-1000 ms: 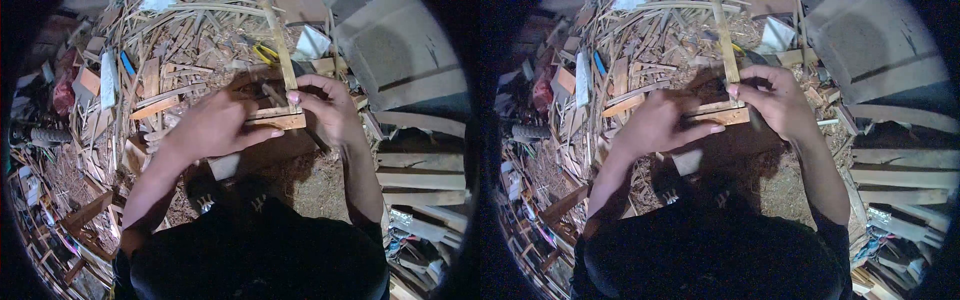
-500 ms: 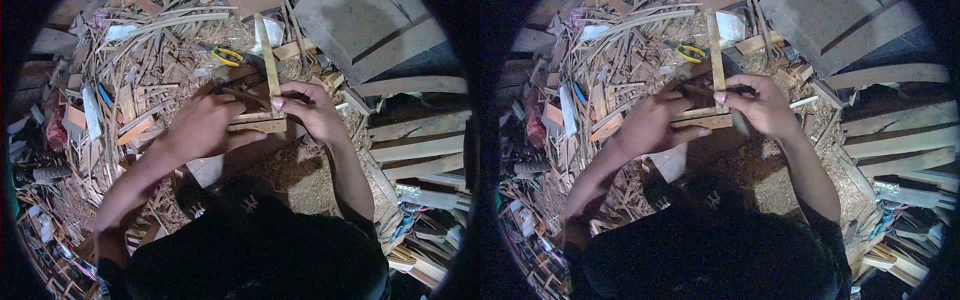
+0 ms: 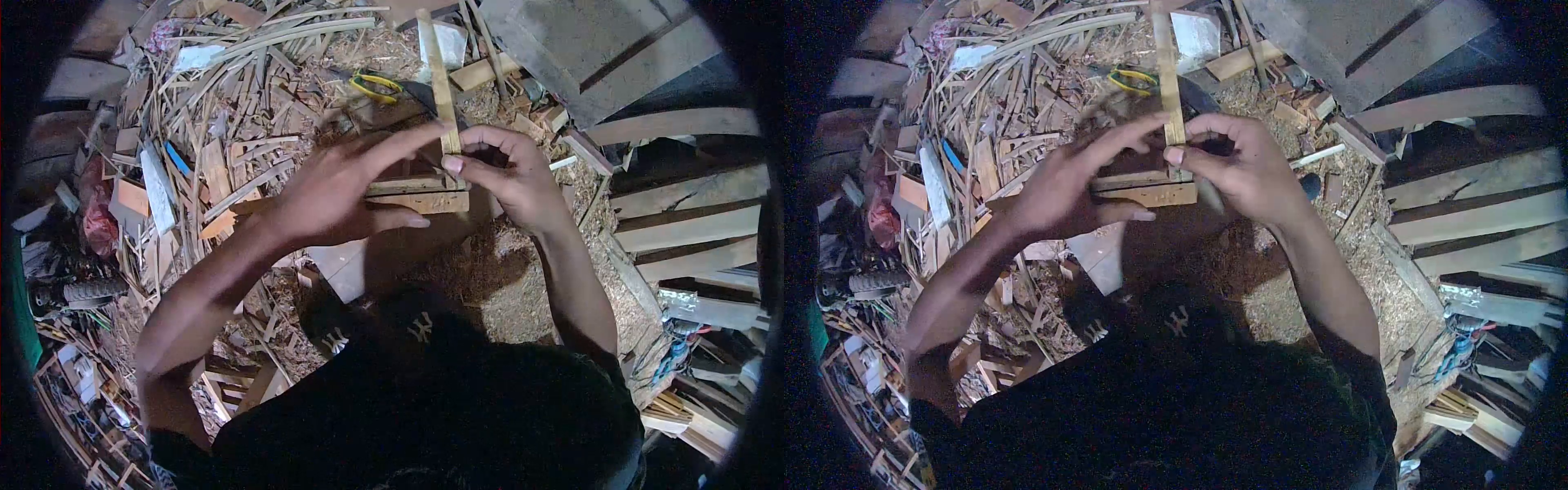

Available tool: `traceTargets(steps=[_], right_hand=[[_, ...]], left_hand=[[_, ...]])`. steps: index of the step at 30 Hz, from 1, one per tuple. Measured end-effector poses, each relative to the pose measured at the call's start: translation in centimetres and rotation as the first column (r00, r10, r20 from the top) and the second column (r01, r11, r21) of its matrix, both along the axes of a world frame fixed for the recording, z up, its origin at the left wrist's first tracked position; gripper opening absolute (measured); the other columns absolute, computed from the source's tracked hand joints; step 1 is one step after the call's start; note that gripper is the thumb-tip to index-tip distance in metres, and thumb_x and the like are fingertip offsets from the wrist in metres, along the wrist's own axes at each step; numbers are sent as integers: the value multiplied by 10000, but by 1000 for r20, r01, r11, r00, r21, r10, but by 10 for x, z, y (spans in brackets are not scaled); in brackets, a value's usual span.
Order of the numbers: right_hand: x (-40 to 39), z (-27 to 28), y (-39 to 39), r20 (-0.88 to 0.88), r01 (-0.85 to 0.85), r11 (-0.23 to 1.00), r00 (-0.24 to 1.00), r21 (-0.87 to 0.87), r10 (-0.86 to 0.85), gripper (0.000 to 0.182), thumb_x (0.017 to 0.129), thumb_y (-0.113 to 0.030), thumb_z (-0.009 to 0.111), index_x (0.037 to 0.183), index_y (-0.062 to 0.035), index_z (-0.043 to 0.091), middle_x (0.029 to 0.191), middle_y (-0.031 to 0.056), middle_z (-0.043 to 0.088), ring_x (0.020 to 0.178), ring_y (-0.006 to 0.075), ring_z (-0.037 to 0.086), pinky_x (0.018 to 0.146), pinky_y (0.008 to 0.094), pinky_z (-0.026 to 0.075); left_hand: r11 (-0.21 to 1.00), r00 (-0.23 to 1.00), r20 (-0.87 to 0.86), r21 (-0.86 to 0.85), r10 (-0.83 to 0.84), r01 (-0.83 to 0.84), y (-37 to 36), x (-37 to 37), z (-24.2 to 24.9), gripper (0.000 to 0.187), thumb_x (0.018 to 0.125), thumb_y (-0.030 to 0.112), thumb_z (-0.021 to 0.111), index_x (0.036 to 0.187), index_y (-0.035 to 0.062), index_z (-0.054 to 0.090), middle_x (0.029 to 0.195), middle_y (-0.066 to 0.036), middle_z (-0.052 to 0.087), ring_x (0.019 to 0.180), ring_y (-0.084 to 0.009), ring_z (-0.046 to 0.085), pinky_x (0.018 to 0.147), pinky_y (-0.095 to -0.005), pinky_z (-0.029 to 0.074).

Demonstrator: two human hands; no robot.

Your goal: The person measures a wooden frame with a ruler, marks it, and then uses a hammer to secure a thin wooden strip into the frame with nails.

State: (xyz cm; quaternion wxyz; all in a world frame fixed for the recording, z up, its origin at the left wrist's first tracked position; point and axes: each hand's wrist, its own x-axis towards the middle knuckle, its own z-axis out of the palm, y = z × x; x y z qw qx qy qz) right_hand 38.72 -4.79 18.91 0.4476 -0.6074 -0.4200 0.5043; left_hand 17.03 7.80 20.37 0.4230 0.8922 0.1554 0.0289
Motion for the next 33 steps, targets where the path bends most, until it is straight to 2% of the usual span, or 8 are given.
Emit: traceTargets(steps=[1, 9, 10, 11, 18, 21, 23, 33], right_hand=[[-2, 2, 1, 22, 4, 1000, 1000, 2, -4, 170, 918, -173, 745, 998, -29, 700, 624, -33, 596, 479, 43, 485, 453, 242, 361], [-5, 7, -2, 71, 4, 1000, 997, 9, -4, 190, 902, -162, 758, 1020, -23, 703, 854, -12, 680, 762, 63, 594, 696, 234, 460], [-5, 7, -1, 15, 26, 999, 1000, -24, -26, 198, 898, -159, 762, 1029, -22, 703, 881, -12, 685, 809, 67, 599, 746, 238, 468], [-6, 7, -1, 18, 26, 999, 1000, -25, -25, 198, 898, -159, 762, 1029, -22, 703, 881, -12, 685, 809, 67, 599, 746, 238, 468], [-5, 4, -4, -46, 51, 999, 998, 11, -50, 223, 890, -178, 776, 1039, -28, 708, 922, 3, 700, 830, 79, 621, 769, 239, 484], [-2, 2, -4, -32, 53, 998, 998, -23, -54, 225, 891, -183, 779, 1038, -28, 708, 930, 8, 704, 844, 78, 627, 783, 236, 491], [-1, 3, -4, -27, 51, 998, 998, -45, -53, 227, 891, -186, 780, 1036, -27, 707, 931, 8, 705, 848, 78, 629, 789, 237, 496], [1, 0, -7, -74, 46, 999, 996, -21, -47, 242, 894, -190, 778, 1043, -15, 699, 922, 17, 706, 831, 77, 637, 770, 243, 509]], left_hand=[[995, 999, -21, 95, -30, 32, -2, 1, -4, 875, 811, 307, 824, 1546, 235, 354, 1446, -141, 536, 1303, -365, 543, 1091, -461, 470], [979, 988, 35, 140, -154, 147, -5, 2, -7, 881, 863, 298, 767, 1581, 216, 263, 1529, -158, 443, 1344, -374, 500, 1121, -458, 440], [979, 985, 78, 147, -153, 141, -4, 4, -8, 847, 896, 371, 712, 1585, 294, 225, 1512, -172, 462, 1308, -396, 529, 1076, -512, 475], [979, 981, 120, 154, -154, 135, -3, 5, -9, 814, 929, 443, 658, 1589, 372, 186, 1494, -185, 481, 1273, -418, 558, 1032, -566, 511], [973, 944, 276, 188, -183, 133, -3, 10, -18, 878, 879, 462, 708, 1588, 367, 199, 1479, -175, 502, 1253, -399, 578, 1007, -560, 530], [968, 952, 254, 227, -169, 111, -2, 11, -13, 882, 876, 452, 717, 1587, 375, 201, 1478, -164, 507, 1191, -375, 628, 975, -521, 562], [975, 985, -75, 149, -157, 167, -2, 12, -6, 893, 868, 415, 735, 1586, 386, 204, 1492, -127, 503, 1116, -339, 677, 943, -467, 590], [953, 988, 48, 275, -148, 130, -5, 11, -18, 909, 872, 389, 732, 1589, 399, 173, 1528, -69, 473, 1036, -325, 711, 892, -457, 619]])
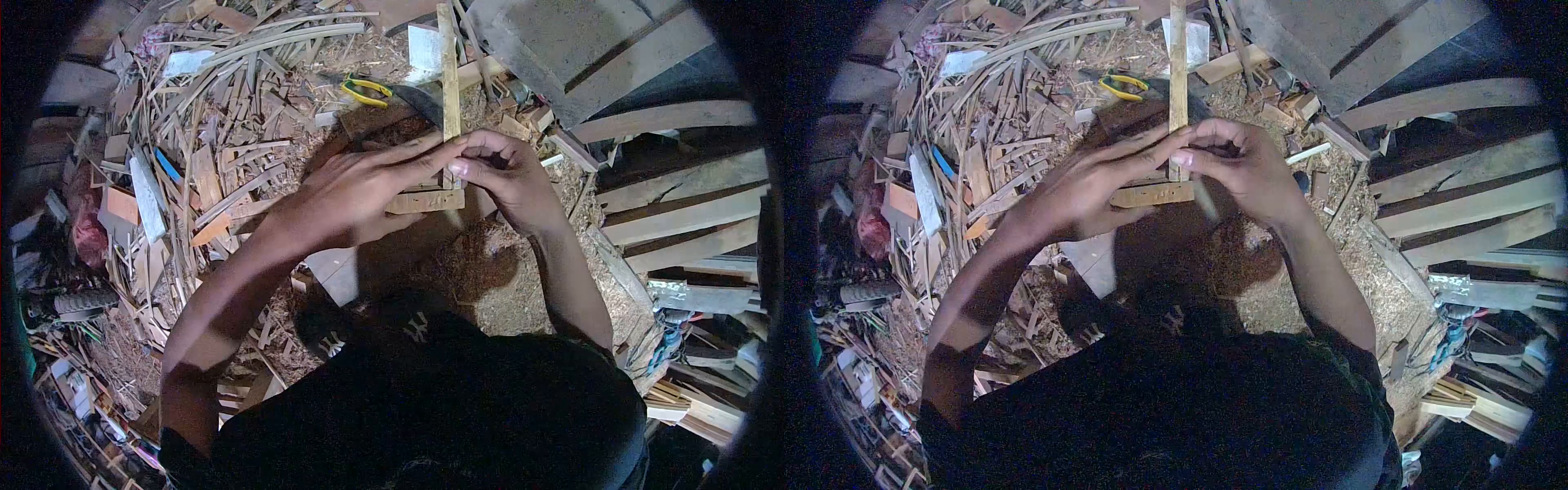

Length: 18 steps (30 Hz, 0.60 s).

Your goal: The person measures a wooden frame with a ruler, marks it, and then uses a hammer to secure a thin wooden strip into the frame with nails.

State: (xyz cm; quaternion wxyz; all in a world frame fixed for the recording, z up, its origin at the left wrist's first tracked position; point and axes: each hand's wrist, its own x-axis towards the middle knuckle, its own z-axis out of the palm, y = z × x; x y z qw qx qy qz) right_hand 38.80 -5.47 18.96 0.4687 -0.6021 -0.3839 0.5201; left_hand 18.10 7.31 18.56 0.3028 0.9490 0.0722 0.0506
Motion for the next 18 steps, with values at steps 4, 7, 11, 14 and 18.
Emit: traceTargets(steps=[4, 7, 11, 14, 18], right_hand=[[-4, 3, -1, -37, 72, 997, 997, -37, -73, 235, 899, -183, 768, 1052, -17, 702, 911, 16, 704, 821, 79, 633, 754, 238, 499], [-2, 0, 1, 1, 50, 999, 999, -13, -50, 241, 899, -181, 767, 1060, -15, 701, 913, 16, 702, 817, 78, 629, 757, 236, 494], [-2, 0, 2, 15, 18, 1000, 1000, 20, -18, 237, 905, -186, 760, 1058, -15, 699, 914, 14, 699, 821, 78, 624, 756, 238, 490], [-3, 0, 1, -19, 41, 999, 999, 19, -41, 234, 909, -194, 754, 1056, -20, 699, 912, 13, 698, 830, 80, 620, 761, 244, 490], [-1, -3, 0, 18, 17, 999, 1000, 38, -18, 244, 916, -219, 749, 1058, -27, 700, 915, 15, 698, 842, 89, 622, 771, 255, 493]], left_hand=[[990, 997, -78, -138, -20, 9, 2, 2, 6, 925, 820, 164, 770, 1588, 246, 263, 1585, -103, 379, 1389, -323, 459, 1107, -426, 468], [988, 999, -35, -152, -17, 12, 2, 2, 6, 920, 832, 177, 766, 1591, 242, 251, 1586, -107, 374, 1388, -321, 461, 1113, -427, 463], [1000, 993, 118, 23, 5, -7, 2, 1, -2, 877, 891, 427, 701, 1593, 368, 179, 1568, -31, 421, 1050, -335, 702, 867, -447, 623], [1000, 999, -33, -23, 13, -13, 1, 0, 2, 896, 884, 399, 710, 1594, 370, 164, 1581, -34, 399, 1130, -327, 669, 934, -450, 599], [1000, 999, -50, -16, 3, -4, 2, 0, 2, 905, 887, 387, 709, 1597, 368, 147, 1589, -37, 383, 1154, -324, 658, 964, -442, 587]])
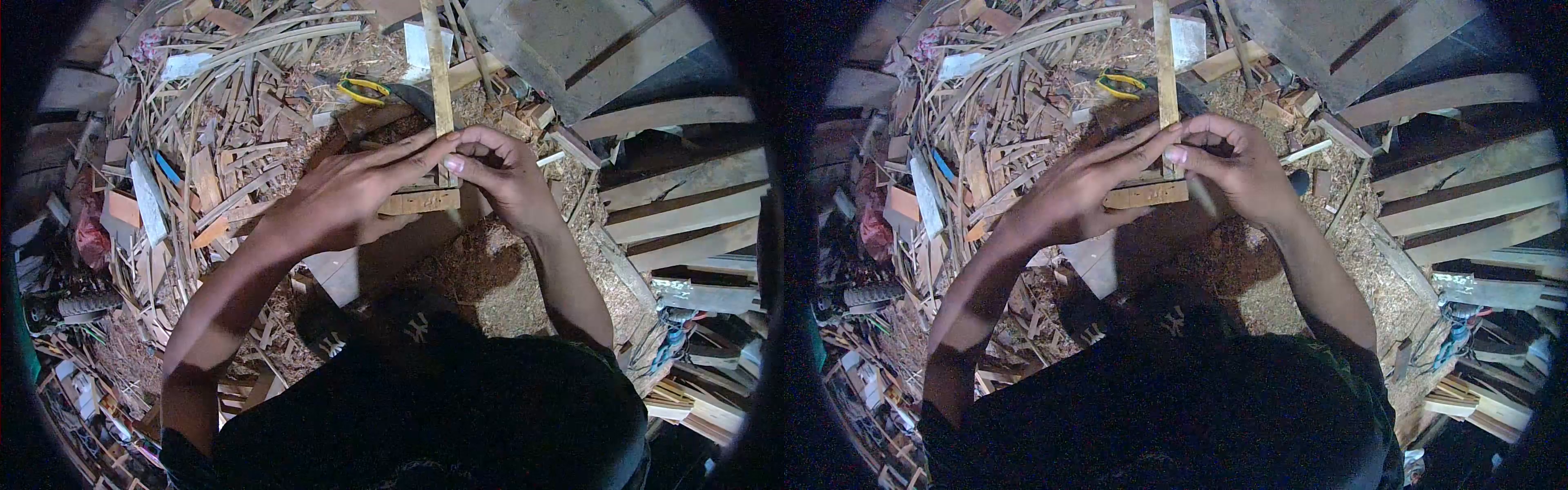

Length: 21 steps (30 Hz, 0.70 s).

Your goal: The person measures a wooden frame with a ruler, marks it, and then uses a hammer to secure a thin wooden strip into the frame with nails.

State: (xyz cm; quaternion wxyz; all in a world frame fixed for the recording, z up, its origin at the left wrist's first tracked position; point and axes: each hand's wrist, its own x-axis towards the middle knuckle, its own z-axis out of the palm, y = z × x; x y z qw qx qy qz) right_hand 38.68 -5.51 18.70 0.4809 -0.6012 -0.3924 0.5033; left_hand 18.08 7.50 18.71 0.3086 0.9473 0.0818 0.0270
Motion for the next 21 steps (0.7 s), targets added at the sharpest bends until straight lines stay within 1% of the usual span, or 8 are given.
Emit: traceTargets(steps=[2, 9, 11, 12, 14, 15, 17, 21], right_hand=[[-1, 1, 0, 24, -9, 1000, 1000, -7, 9, 254, 919, -231, 747, 1062, -27, 700, 915, 16, 697, 841, 92, 623, 775, 257, 494], [7, 0, -5, -166, 157, 984, 971, -83, -169, 288, 951, -272, 712, 1078, -15, 695, 879, 21, 682, 795, 109, 617, 760, 276, 502], [16, -13, -8, -241, 222, 968, 939, -117, -245, 300, 956, -282, 706, 1082, -9, 691, 867, 27, 681, 785, 118, 622, 752, 288, 508], [28, -35, -12, 63, 220, 969, 975, -112, -214, 311, 955, -283, 704, 1089, -3, 685, 877, 52, 688, 793, 148, 636, 756, 305, 512], [42, -71, -23, 626, 110, 994, 775, -3, -84, 328, 926, -269, 717, 1087, 12, 667, 944, 140, 676, 825, 278, 658, 751, 368, 527], [42, -86, -29, 627, 108, 994, 774, 0, -84, 328, 926, -269, 717, 1087, 12, 667, 944, 140, 676, 825, 278, 658, 751, 368, 527], [36, -101, -40, 954, -60, 995, 295, 84, -63, 313, 878, -238, 741, 1067, 2, 673, 1029, 179, 649, 920, 354, 643, 797, 423, 522], [32, -100, -44, 883, -143, 989, 458, -39, 101, 360, 837, -208, 751, 1136, -33, 652, 1047, 174, 636, 1014, 367, 622, 894, 479, 495]], left_hand=[[999, 994, 106, 29, -17, 14, 0, 1, -5, 908, 889, 375, 709, 1597, 370, 141, 1595, -38, 372, 1166, -328, 651, 958, -440, 592], [999, 1000, 10, -46, 5, -4, -1, -1, 6, 906, 885, 319, 714, 1596, 367, 155, 1613, -36, 342, 1202, -329, 631, 965, -438, 586], [998, 999, -36, -56, 22, -24, -2, -1, 8, 943, 796, 142, 785, 1584, 242, 278, 1558, -127, 414, 1343, -338, 507, 1079, -420, 491], [998, 999, -35, -55, 23, -25, -2, -2, 7, 943, 796, 142, 785, 1584, 242, 278, 1558, -127, 414, 1343, -338, 507, 1079, -420, 491], [998, 1000, 17, -57, 14, -13, -2, -2, 5, 935, 797, 164, 783, 1583, 243, 283, 1552, -131, 422, 1325, -344, 523, 1074, -425, 492], [998, 1000, 19, -54, 16, -15, -2, -2, 4, 935, 797, 164, 783, 1583, 243, 283, 1552, -131, 422, 1325, -344, 523, 1074, -425, 492], [999, 1000, 16, -24, 22, -22, -3, -2, 4, 928, 799, 154, 777, 1581, 242, 286, 1554, -133, 419, 1323, -345, 525, 1083, -423, 486], [997, 999, 49, -72, 14, -10, -2, -2, 6, 911, 814, 158, 764, 1583, 234, 281, 1551, -141, 419, 1330, -344, 518, 1089, -421, 480]])
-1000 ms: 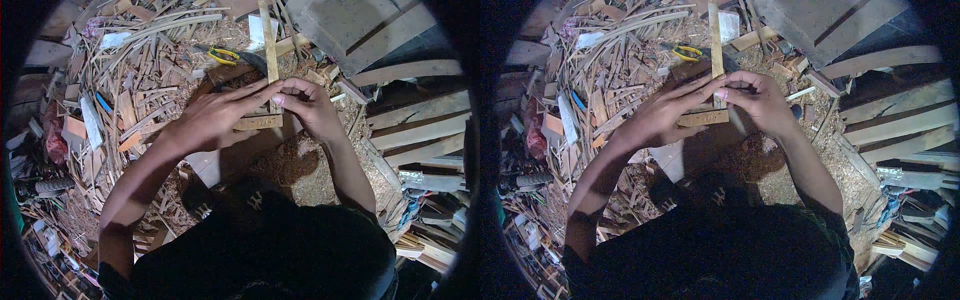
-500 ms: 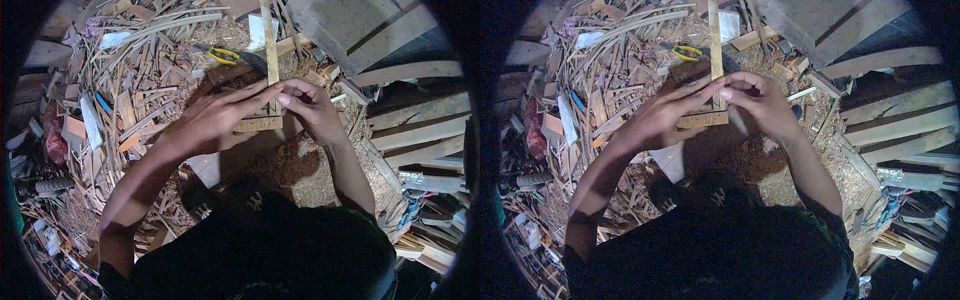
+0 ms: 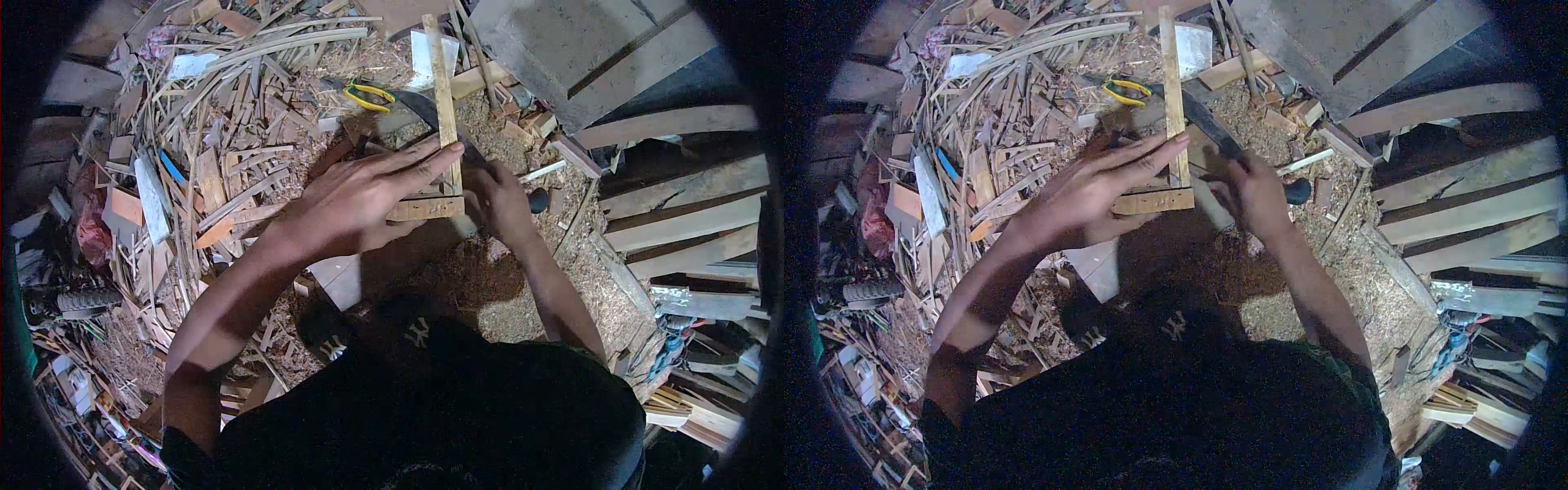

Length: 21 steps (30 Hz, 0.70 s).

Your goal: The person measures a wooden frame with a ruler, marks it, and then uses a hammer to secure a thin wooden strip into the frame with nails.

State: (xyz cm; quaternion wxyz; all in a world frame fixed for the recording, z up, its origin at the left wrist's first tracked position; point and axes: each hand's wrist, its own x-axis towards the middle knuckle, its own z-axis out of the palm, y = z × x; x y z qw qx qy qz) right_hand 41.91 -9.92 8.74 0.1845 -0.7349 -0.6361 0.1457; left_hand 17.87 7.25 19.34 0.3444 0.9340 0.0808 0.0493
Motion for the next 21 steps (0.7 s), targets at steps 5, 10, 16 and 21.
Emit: traceTargets(steps=[5, 10, 16, 21], right_hand=[[-12, -19, -6, 159, -35, 997, 986, -74, 47, 448, 850, -161, 719, 1257, -35, 579, 1075, 170, 673, 985, 389, 659, 843, 471, 534], [-21, -11, -30, -190, 109, 941, 966, -321, -177, 413, 902, -115, 650, 1296, -26, 560, 1110, 198, 694, 1044, 385, 672, 869, 460, 538], [-18, 21, -101, -481, 407, 827, 676, -387, -558, 284, 1034, -198, 565, 1261, -28, 569, 694, 64, 567, 663, 163, 590, 603, 302, 474], [7, 66, -163, -641, 488, 825, 543, -284, -542, 264, 1041, -213, 566, 1229, -27, 552, 802, -16, 492, 681, 79, 445, 592, 263, 389]], left_hand=[[1000, 1000, -31, 8, 3, -3, 0, 1, -1, 878, 836, 191, 754, 1581, 214, 289, 1544, -139, 432, 1337, -344, 511, 1102, -414, 467], [1000, 999, -51, 24, 6, -5, -1, -1, -1, 874, 832, 197, 758, 1577, 211, 301, 1558, -126, 417, 1349, -334, 502, 1129, -414, 440], [999, 994, -103, -24, 25, -27, -2, -1, 6, 881, 827, 189, 760, 1577, 211, 297, 1561, -118, 414, 1353, -334, 498, 1142, -421, 430], [1000, 999, -31, 0, 31, -31, -2, 0, 6, 892, 819, 193, 767, 1577, 225, 298, 1562, -112, 414, 1350, -335, 501, 1128, -426, 446]])
